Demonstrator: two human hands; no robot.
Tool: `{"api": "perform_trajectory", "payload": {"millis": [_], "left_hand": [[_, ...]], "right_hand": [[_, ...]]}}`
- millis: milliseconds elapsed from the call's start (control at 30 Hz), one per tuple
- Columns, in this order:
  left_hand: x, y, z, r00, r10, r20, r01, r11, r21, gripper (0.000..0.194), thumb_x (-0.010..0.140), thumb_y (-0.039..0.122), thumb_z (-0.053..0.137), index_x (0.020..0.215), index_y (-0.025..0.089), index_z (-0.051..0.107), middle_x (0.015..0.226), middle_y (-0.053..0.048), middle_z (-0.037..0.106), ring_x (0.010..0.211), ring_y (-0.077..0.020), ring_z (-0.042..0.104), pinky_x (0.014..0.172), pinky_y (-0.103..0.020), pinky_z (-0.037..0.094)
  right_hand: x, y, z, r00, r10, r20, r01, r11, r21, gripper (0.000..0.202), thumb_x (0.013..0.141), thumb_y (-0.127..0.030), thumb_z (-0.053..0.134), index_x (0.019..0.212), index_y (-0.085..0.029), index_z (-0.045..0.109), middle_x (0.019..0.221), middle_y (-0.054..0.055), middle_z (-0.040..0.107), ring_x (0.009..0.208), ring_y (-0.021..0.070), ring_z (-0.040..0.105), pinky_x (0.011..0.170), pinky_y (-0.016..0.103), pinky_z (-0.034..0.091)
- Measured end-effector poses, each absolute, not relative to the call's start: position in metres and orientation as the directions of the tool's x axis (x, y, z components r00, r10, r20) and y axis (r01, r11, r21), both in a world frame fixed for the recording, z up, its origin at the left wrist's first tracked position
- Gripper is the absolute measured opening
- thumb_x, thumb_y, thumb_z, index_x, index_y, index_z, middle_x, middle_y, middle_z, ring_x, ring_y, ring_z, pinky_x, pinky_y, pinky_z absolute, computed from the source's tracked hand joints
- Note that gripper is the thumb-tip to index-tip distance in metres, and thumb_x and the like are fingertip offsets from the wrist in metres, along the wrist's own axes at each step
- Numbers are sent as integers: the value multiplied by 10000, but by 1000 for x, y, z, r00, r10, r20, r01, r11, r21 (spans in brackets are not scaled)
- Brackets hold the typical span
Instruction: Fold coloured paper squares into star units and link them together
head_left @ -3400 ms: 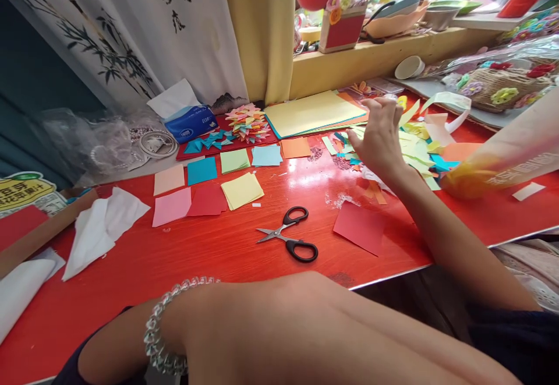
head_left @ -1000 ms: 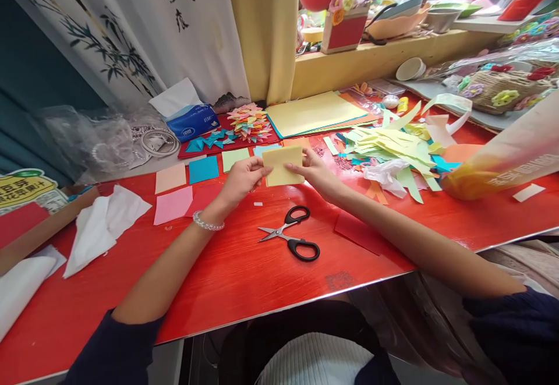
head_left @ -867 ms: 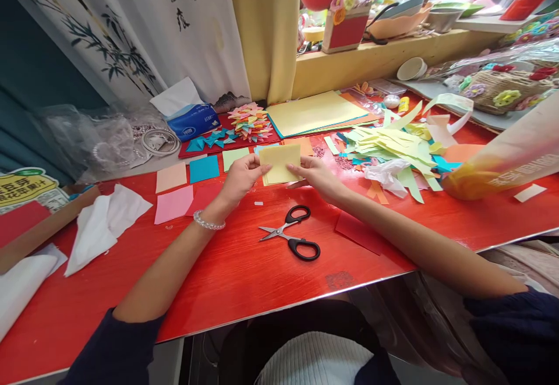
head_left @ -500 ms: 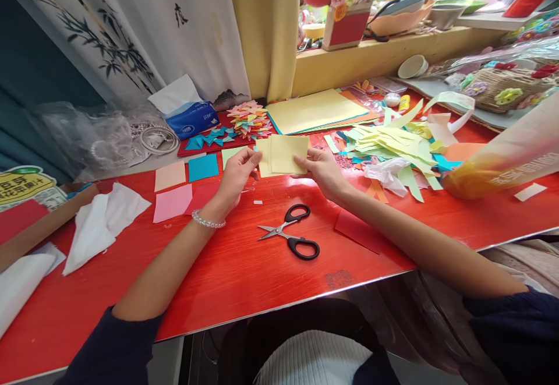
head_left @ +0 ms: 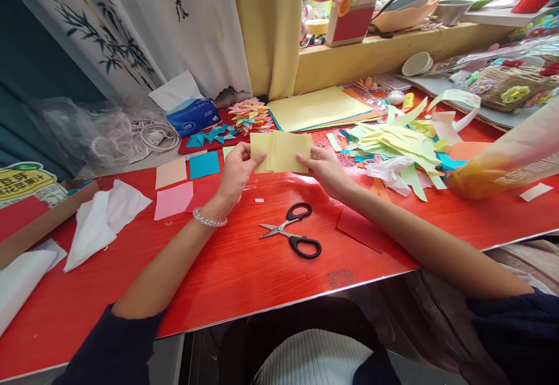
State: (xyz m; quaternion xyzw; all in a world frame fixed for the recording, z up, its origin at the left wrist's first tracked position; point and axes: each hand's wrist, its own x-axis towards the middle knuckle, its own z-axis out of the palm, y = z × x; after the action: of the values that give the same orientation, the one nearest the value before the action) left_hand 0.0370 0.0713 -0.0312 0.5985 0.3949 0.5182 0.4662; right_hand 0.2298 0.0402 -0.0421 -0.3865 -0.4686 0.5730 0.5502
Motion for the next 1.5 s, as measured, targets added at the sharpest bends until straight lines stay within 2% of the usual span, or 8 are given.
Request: {"api": "perform_trajectory", "payload": {"millis": [200, 333, 600, 800, 1000, 1167, 1300, 1500], "left_hand": [[39, 69, -32, 189, 960, 207, -35, -204, 978, 432, 667, 476, 758, 855, 180, 504, 894, -33, 677, 831, -173, 656, 744, -299, 537], [38, 70, -33, 258, 934, 248, 24, -263, 965, 397, 788, 500, 643, 982, 163, 566, 987, -70, 681, 932, -199, 652, 830, -325, 517], [49, 59, -45, 443, 870, 214, 295, -367, 882, 464, 870, 449, 539, 1236, 190, 418, 1277, -128, 541, 1199, -263, 511, 990, -411, 437], [47, 57, -39, 444, 861, 248, 647, -500, 575, 251, 890, 312, 494, 1074, 142, 520, 1145, -151, 571, 1149, -305, 454, 991, -476, 363], [41, 61, -37, 448, 846, 288, 532, -511, 675, 441, 858, 182, 493, 1286, 179, 388, 1068, -73, 651, 752, -151, 560, 726, -293, 446], [44, 56, -37, 432, 845, 315, 522, -520, 677, 506, 855, 137, 450, 1351, 187, 361, 932, -52, 654, 663, -126, 535, 678, -273, 436], [45, 54, -35, 422, 837, 347, 525, -538, 660, 557, 880, 155, 434, 1419, 217, 308, 881, -47, 638, 650, -135, 543, 674, -281, 450], [42, 56, -38, 549, 705, 450, 522, -709, 474, 477, 937, 183, 384, 1413, 222, 382, 1212, -87, 612, 972, -168, 597, 872, -289, 465]], "right_hand": [[231, 40, -43, -173, 985, 23, -322, -34, -946, 209, 826, -193, 593, 1032, -164, 611, 1164, 82, 655, 1015, 217, 647, 891, 415, 562], [230, 40, -43, -140, 990, -13, -338, -61, -939, 184, 828, -178, 572, 1008, -155, 595, 1149, 90, 658, 1002, 217, 649, 909, 423, 551], [221, 37, -48, -149, 977, 150, -236, 112, -965, 247, 866, -266, 528, 1103, -223, 475, 1224, 52, 610, 1104, 189, 598, 990, 419, 486], [228, 46, -57, -172, 961, 214, -45, 210, -977, 189, 842, -253, 517, 1023, -214, 478, 1164, 55, 612, 1132, 202, 564, 1051, 439, 411], [230, 50, -65, -156, 945, 288, 101, 305, -947, 386, 814, -257, 556, 1138, -219, 351, 1308, 118, 485, 1206, 217, 499, 1051, 454, 391], [227, 48, -67, -181, 941, 286, 161, 315, -935, 453, 852, -282, 499, 1245, -205, 290, 1240, 139, 497, 1153, 237, 521, 1037, 489, 397], [226, 50, -70, -164, 947, 276, 185, 304, -934, 419, 838, -228, 466, 1225, -218, 305, 1252, 130, 478, 1193, 248, 488, 1032, 493, 404], [225, 50, -72, -205, 938, 278, 300, 331, -895, 379, 816, -145, 430, 1176, -182, 317, 1247, 148, 473, 1216, 233, 468, 1069, 455, 374]]}}
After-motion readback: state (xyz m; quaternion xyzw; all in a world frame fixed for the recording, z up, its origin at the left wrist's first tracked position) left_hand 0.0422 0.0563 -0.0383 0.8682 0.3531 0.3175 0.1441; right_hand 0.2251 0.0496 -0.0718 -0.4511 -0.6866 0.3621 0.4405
